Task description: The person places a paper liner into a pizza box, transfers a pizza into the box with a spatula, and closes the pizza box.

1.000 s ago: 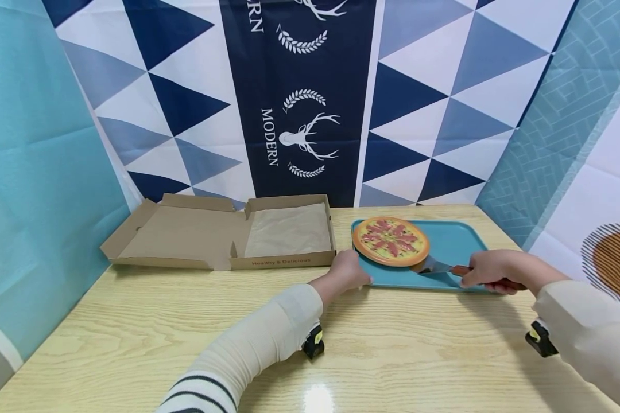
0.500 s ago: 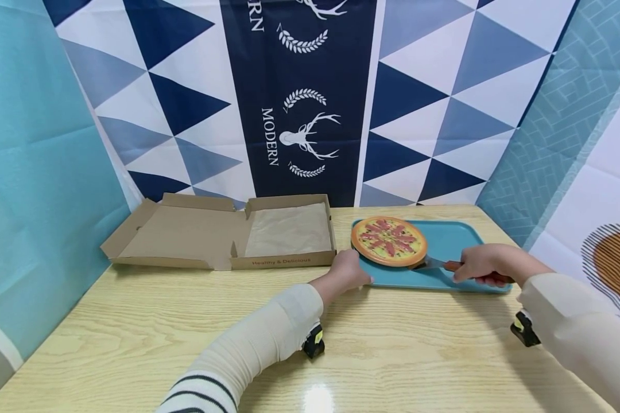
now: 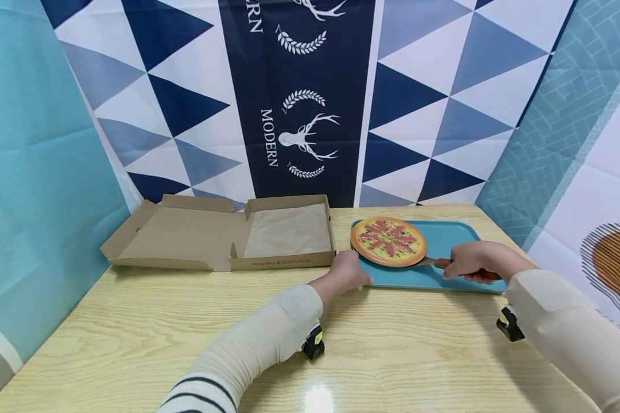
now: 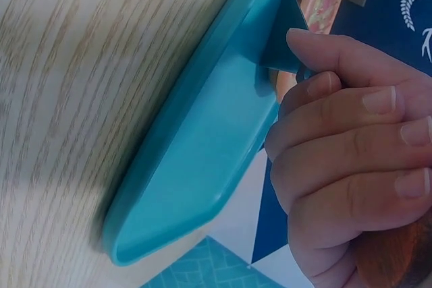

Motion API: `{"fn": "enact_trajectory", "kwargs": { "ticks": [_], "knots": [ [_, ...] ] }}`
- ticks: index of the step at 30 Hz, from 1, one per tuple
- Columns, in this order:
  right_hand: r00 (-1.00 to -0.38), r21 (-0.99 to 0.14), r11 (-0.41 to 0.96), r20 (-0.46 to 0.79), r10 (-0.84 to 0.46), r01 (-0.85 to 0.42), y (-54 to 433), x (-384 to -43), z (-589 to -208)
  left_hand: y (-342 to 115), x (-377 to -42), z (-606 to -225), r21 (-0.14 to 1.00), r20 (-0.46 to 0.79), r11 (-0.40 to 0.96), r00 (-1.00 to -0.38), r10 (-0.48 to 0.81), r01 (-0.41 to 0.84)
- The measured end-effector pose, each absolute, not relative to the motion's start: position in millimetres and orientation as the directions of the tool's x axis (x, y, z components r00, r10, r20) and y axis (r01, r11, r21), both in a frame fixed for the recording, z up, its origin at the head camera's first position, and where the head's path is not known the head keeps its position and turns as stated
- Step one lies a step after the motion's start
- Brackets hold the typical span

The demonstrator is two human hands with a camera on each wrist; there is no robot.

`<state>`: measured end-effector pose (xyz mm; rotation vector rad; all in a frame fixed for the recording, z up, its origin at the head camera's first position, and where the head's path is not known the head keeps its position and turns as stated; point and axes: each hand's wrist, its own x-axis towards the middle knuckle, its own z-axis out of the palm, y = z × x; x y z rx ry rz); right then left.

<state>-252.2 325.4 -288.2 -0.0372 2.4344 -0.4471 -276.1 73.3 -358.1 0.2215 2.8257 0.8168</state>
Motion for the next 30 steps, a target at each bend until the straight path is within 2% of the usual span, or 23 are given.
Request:
{"fn": "enact_trajectory", "kwargs": {
  "ticks": [16, 23, 30],
  "knots": [
    [-0.843, -0.392, 0.919, -0.506, -0.180, 0.038, 327, -242, -302, 75, -274, -360, 0.560, -0.143, 0.826, -0.974, 0.178, 0.069],
    [-0.865, -0.448, 0.891, -0.474, -0.164, 0.077, 328, -237, -305, 75, -273, -362, 0.570, -0.132, 0.819, -0.976, 0.174, 0.069],
    [-0.868, -0.453, 0.887, -0.471, -0.156, 0.086, 328, -235, -300, 74, -272, -361, 0.571, -0.116, 0.817, -0.977, 0.177, 0.080]
  ]
}}
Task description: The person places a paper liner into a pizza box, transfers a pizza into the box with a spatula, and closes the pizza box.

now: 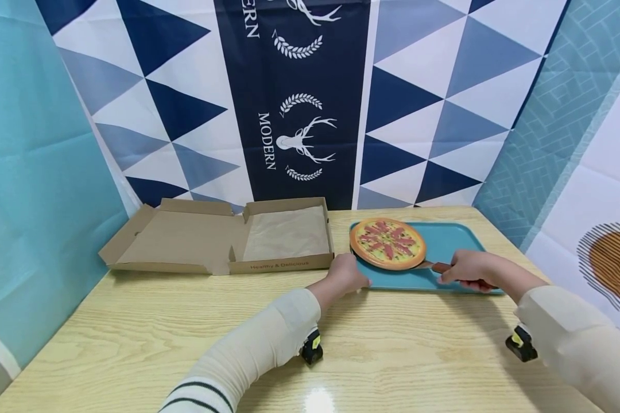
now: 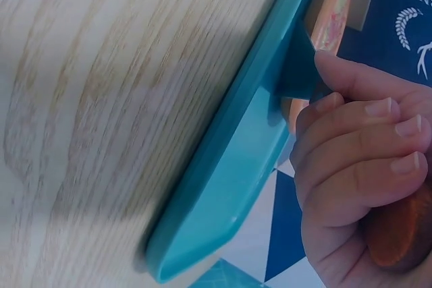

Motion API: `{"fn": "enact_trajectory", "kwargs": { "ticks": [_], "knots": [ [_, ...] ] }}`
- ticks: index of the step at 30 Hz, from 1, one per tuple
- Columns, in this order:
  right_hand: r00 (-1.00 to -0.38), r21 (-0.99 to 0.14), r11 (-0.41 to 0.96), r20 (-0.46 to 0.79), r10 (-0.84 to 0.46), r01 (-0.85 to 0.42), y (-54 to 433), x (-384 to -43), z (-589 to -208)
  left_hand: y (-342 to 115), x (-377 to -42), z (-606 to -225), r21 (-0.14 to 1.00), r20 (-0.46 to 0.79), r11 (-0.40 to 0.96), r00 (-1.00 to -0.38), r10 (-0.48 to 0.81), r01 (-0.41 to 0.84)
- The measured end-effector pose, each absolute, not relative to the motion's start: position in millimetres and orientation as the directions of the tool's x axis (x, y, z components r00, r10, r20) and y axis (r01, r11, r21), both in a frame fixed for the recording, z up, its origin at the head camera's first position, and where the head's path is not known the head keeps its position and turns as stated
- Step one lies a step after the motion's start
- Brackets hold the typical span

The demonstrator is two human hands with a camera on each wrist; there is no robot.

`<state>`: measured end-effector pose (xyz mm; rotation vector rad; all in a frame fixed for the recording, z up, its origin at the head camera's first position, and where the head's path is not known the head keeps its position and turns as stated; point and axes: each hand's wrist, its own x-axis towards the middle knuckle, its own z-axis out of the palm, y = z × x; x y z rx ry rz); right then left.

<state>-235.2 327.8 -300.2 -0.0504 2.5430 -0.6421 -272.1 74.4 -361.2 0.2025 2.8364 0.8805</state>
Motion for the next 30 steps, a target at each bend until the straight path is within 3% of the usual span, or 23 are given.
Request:
{"fn": "enact_trajectory", "kwargs": {
  "ticks": [30],
  "knots": [
    [-0.848, -0.419, 0.907, -0.498, -0.182, 0.052, 334, -223, -268, 49, -262, -356, 0.741, -0.111, 0.666, -0.962, 0.248, 0.087]
  ]
}}
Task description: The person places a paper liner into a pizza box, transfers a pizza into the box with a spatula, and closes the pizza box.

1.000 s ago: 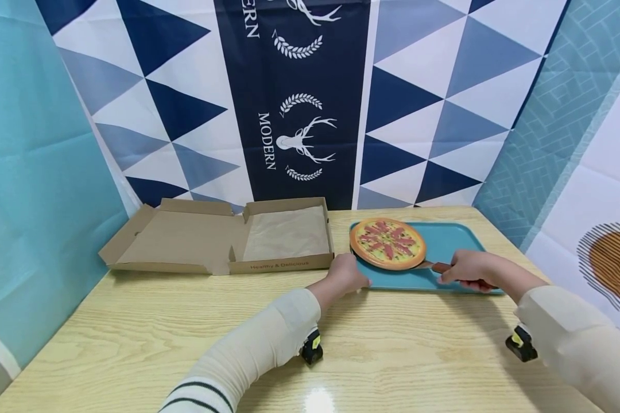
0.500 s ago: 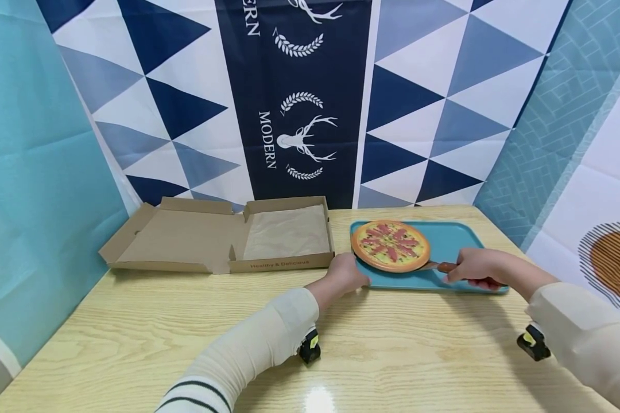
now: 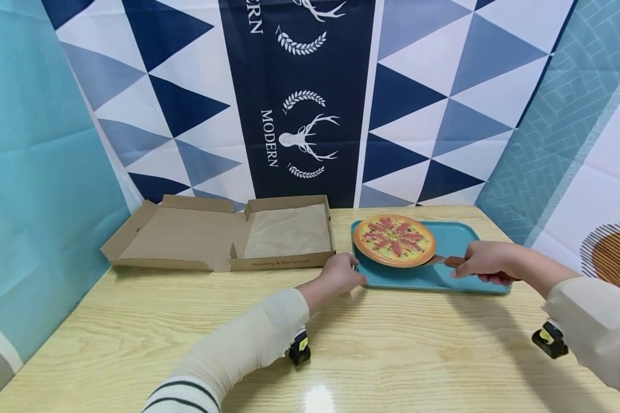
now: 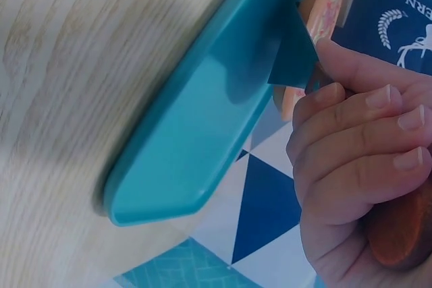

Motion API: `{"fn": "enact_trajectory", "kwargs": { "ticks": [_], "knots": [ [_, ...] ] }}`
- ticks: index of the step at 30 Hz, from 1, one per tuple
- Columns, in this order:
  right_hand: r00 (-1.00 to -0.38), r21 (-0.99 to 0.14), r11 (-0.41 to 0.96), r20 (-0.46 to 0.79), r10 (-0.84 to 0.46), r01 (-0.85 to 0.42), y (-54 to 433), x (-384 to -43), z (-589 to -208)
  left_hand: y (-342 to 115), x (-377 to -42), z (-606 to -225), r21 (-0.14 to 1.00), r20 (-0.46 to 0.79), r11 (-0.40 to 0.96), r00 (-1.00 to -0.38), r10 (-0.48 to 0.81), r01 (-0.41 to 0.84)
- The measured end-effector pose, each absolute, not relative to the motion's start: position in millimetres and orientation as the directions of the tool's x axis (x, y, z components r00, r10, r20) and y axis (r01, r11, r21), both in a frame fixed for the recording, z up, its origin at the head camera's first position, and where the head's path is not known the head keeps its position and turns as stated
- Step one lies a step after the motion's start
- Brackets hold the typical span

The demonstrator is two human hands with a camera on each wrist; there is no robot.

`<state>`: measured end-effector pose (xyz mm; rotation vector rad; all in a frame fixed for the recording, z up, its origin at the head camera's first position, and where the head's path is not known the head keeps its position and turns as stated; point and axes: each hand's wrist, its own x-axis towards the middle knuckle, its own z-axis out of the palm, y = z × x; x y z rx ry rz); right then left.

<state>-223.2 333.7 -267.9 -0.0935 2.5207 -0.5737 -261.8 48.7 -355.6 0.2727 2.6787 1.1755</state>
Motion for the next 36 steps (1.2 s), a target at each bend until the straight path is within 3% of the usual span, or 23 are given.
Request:
{"fn": "enact_trajectory", "kwargs": {
  "ticks": [12, 21, 36],
  "knots": [
    [-0.834, -0.427, 0.903, -0.513, -0.203, 0.043, 327, -224, -252, 14, -257, -350, 0.827, -0.134, 0.559, -0.944, 0.301, 0.061],
    [-0.831, -0.420, 0.908, -0.506, -0.231, 0.003, 313, -225, -241, -16, -257, -332, 0.799, -0.034, 0.570, -0.931, 0.363, 0.193],
    [-0.825, -0.408, 0.913, -0.506, -0.251, -0.028, 276, -236, -235, -70, -264, -325, 0.780, 0.087, 0.596, -0.976, 0.198, 0.191]
  ]
}}
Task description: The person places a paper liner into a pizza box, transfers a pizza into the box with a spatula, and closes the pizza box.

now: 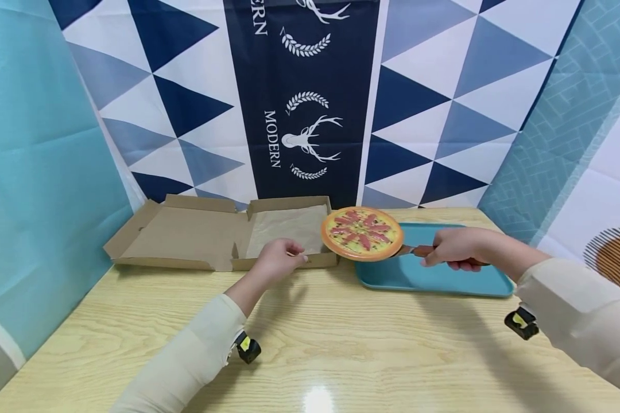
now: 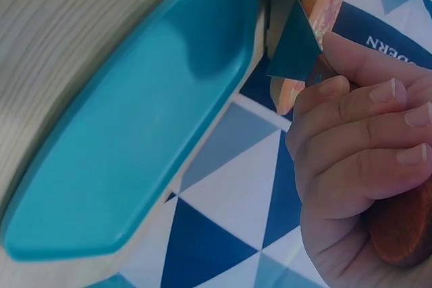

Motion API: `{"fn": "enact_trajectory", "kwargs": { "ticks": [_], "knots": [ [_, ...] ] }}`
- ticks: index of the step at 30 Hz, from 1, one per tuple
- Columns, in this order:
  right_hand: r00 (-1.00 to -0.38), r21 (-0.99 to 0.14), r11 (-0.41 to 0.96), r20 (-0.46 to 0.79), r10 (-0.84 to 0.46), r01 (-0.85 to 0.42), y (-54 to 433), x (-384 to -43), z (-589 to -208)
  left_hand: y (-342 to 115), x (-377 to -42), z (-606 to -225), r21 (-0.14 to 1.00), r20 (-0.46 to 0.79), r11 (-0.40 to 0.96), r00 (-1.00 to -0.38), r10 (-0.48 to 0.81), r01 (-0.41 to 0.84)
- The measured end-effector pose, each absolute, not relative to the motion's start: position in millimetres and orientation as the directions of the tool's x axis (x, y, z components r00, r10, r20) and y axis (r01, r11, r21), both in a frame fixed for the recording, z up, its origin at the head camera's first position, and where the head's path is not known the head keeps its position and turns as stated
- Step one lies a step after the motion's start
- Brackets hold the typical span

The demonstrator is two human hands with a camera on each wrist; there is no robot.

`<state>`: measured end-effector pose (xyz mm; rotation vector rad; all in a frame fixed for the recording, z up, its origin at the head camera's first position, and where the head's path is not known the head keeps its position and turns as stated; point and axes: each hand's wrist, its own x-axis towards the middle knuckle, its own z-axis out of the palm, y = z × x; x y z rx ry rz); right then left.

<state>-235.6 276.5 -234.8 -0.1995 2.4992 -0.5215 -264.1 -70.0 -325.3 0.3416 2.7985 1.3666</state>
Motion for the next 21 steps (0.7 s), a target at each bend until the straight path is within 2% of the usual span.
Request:
{"fn": "enact_trajectory", "kwargs": {
  "ticks": [3, 12, 21],
  "knots": [
    [-0.827, -0.419, 0.908, -0.501, -0.257, -0.028, 269, -239, -236, -81, -264, -327, 0.781, 0.098, 0.597, -0.980, 0.174, 0.184],
    [-0.826, -0.425, 0.905, -0.498, -0.264, -0.033, 254, -246, -236, -115, -268, -321, 0.841, 0.026, 0.536, -0.995, 0.097, 0.074],
    [-0.828, -0.420, 0.906, -0.494, -0.265, -0.039, 246, -249, -236, -140, -268, -317, 0.835, -0.003, 0.550, -0.999, 0.037, 0.018]
  ]
}}
